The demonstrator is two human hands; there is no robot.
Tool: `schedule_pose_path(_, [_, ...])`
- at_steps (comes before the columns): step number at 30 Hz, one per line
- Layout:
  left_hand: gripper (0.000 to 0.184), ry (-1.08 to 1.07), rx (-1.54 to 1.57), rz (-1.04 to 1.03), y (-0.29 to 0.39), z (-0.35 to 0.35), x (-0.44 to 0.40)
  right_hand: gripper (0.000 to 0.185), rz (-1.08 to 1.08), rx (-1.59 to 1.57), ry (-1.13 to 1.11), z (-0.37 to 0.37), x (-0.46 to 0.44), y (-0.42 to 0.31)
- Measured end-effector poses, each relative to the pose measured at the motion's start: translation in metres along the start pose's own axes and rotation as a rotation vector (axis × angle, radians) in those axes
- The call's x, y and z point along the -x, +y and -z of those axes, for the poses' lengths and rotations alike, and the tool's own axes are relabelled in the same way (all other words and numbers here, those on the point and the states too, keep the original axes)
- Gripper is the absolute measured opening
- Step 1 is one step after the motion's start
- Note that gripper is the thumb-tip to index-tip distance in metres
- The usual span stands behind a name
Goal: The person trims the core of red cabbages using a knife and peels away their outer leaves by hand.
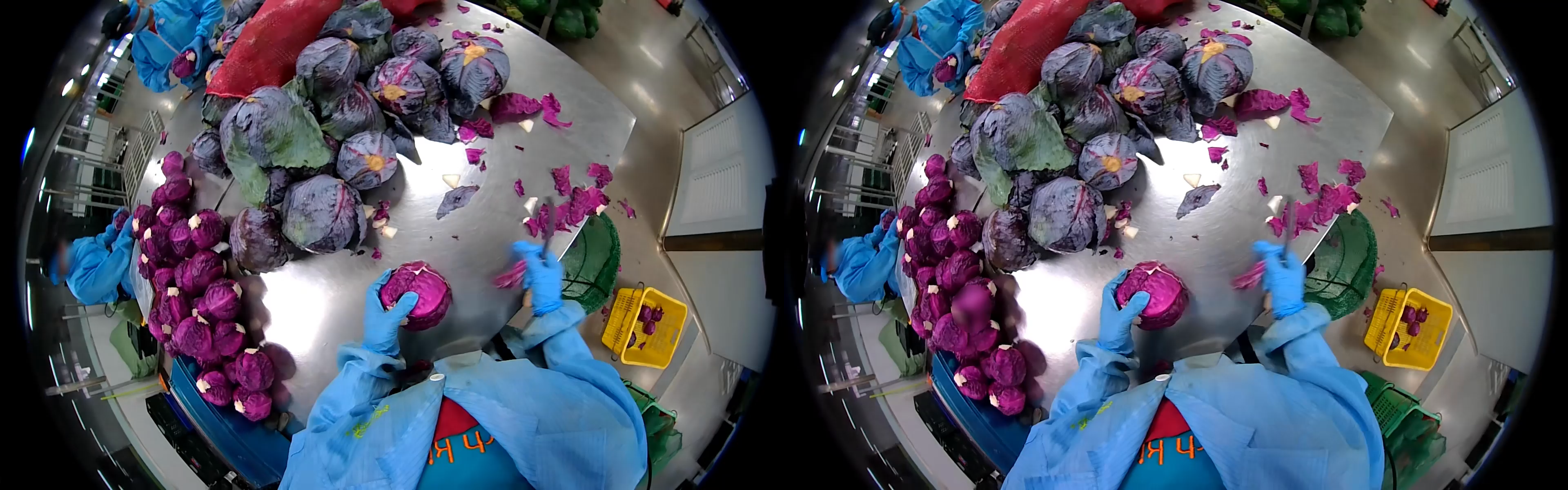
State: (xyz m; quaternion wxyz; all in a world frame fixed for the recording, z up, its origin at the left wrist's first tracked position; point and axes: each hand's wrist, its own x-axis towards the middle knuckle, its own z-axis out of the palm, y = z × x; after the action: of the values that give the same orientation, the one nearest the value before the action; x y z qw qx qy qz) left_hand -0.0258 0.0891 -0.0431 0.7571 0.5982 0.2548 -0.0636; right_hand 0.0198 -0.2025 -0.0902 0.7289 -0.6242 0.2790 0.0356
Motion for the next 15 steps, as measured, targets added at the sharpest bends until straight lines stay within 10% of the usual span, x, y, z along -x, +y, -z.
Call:
schedule_pose_path(5, [0.078, -0.023, -0.014, -0.006, 0.001, 0.003, 0.005, 0.049, 0.679, 0.696, 0.244, 0.011, -0.014, -0.035])
schedule_pose_path(11, [0.084, -0.169, -0.217, -0.097, -0.010, 0.007, 0.001, 0.056, 0.294, 0.556, -0.735, -0.083, 0.020, -0.030])
schedule_pose_path(15, [0.084, -0.196, -0.174, -0.092, 0.000, 0.001, 0.000, 0.056, 0.248, 0.572, -0.901, -0.098, 0.006, -0.020])
